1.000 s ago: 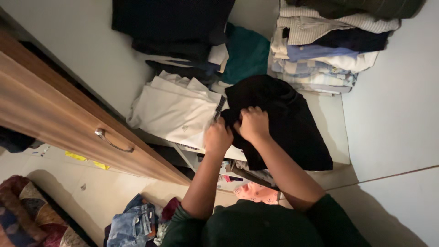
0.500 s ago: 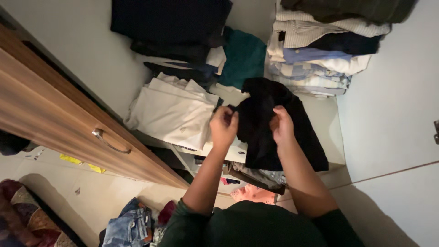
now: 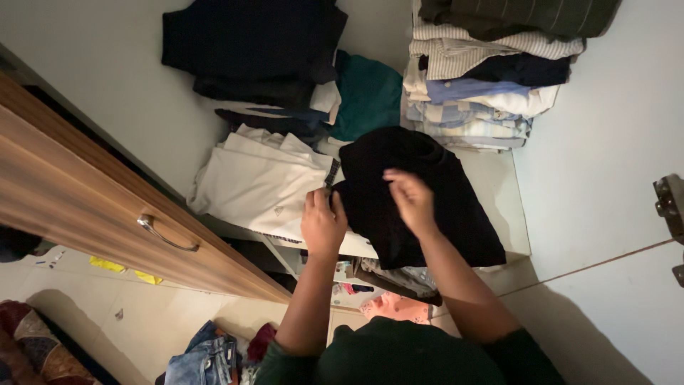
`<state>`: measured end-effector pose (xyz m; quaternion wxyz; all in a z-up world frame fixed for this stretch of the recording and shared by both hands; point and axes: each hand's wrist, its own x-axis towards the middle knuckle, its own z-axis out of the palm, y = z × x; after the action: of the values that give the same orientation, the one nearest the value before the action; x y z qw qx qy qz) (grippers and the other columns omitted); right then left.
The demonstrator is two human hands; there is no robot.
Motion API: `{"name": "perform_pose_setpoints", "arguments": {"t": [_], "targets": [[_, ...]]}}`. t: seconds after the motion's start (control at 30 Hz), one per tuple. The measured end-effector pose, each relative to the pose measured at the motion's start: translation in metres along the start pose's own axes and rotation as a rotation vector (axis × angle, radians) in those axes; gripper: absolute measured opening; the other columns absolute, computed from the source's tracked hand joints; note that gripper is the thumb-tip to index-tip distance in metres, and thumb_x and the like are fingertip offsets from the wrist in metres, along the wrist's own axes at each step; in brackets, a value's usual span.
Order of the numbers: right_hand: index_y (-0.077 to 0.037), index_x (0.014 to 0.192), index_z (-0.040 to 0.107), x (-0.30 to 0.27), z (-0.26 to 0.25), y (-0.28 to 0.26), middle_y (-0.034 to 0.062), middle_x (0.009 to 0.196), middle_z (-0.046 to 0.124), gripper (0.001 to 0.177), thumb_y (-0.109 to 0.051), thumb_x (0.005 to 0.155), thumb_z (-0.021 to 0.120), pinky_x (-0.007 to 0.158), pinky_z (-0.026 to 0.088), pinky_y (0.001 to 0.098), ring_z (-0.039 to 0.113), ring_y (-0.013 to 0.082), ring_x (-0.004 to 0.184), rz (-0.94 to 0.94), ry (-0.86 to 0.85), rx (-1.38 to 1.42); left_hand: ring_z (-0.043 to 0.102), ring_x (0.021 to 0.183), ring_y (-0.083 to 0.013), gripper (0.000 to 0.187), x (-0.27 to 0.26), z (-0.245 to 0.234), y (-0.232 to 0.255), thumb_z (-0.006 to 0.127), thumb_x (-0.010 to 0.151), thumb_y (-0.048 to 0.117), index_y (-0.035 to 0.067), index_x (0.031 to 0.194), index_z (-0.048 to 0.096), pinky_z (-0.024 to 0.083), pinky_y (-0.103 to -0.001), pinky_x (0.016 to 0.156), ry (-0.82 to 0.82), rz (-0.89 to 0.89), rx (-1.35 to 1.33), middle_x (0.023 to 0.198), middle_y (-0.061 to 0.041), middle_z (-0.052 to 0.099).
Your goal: The person folds several garments including a dark green shirt, a black top, a pair of jeans, and a dark blue top. Each item is picked up from a pile on the floor, folded by hand, and placed into a closet shelf.
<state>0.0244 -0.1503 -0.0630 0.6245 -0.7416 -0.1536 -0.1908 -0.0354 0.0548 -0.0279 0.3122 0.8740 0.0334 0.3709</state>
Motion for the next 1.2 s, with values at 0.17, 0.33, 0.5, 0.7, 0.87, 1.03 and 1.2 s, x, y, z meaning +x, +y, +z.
{"name": "perform_pose_setpoints", "arguments": {"t": [0.17,0.33,0.5,0.7,0.87,1.03,1.2], "targets": [[-0.003,0.104,0.070,-0.002,-0.033,0.025,0.0053,0.108,0.074,0.009,0.003,0.101,0.064,0.089,0.053,0.0228,0.068,0.0093,0.096,0.031,0.318,0.184,0.071,0.083,-0.0412,0.036,-0.001,0.011,-0.004,0.073,0.090,0.030,0.000,0.107,0.064,0.057,-0.048,0.068,-0.321,-0.036,0.232,0.101,-0.021,0.071],[-0.004,0.105,0.077,-0.012,-0.048,0.015,0.0043,0.094,0.073,0.014,-0.002,0.094,0.069,0.072,0.049,0.0232,0.063,0.0096,0.079,0.307,0.032,-0.230,0.072,0.083,-0.0407,0.033,0.006,0.031,0.016,0.070,0.096,0.026,0.005,0.120,0.066,0.057,-0.048,0.070,-0.248,-0.035,-0.024,0.104,-0.018,0.073],[-0.002,0.116,0.078,-0.019,-0.067,0.017,0.0037,0.101,0.069,0.016,-0.009,0.104,0.069,0.079,0.045,0.0225,0.059,0.0088,0.090,0.326,0.090,0.251,0.054,0.125,-0.0364,0.051,-0.015,0.062,0.059,0.069,0.091,0.035,0.004,0.131,0.062,0.045,-0.054,0.101,-0.539,0.468,0.009,0.135,-0.013,0.062],[-0.014,0.141,0.058,-0.065,-0.139,-0.067,0.0159,0.145,0.054,0.076,-0.027,0.072,0.086,0.111,0.035,0.0540,0.046,0.0356,0.138,-0.013,-0.464,-0.640,0.033,0.149,-0.0353,0.084,-0.020,0.022,0.043,0.065,0.090,0.058,0.008,0.153,0.044,0.029,-0.061,0.117,-0.755,0.675,-0.017,0.161,-0.012,0.041],[-0.030,0.158,0.041,-0.086,-0.144,-0.091,0.0034,0.169,0.027,0.103,-0.006,0.066,0.081,0.115,0.010,0.0680,0.020,0.0343,0.155,0.246,-0.538,-1.283,0.021,0.150,-0.0387,0.105,-0.020,-0.002,0.039,0.080,0.060,0.065,0.037,0.151,0.038,0.019,-0.069,0.117,-0.940,1.030,0.169,0.162,-0.006,0.031],[-0.026,0.139,0.062,-0.098,-0.167,-0.074,-0.0006,0.152,0.055,0.082,0.008,0.064,0.068,0.120,0.034,0.0513,0.045,0.0278,0.144,-0.005,-0.354,-1.012,0.026,0.150,-0.0435,0.108,-0.021,0.012,0.025,0.090,0.056,0.049,0.033,0.153,0.046,0.028,-0.066,0.117,-0.816,1.211,0.176,0.163,-0.011,0.034],[-0.013,0.120,0.071,-0.099,-0.172,-0.065,0.0058,0.124,0.073,0.060,0.014,0.069,0.057,0.118,0.045,0.0456,0.065,0.0275,0.126,-0.171,0.025,-0.726,0.060,0.131,-0.0308,0.061,-0.026,0.023,0.018,0.083,0.074,0.022,0.019,0.132,0.063,0.050,-0.045,0.111,-0.782,0.703,-0.305,0.145,-0.009,0.064]]}}
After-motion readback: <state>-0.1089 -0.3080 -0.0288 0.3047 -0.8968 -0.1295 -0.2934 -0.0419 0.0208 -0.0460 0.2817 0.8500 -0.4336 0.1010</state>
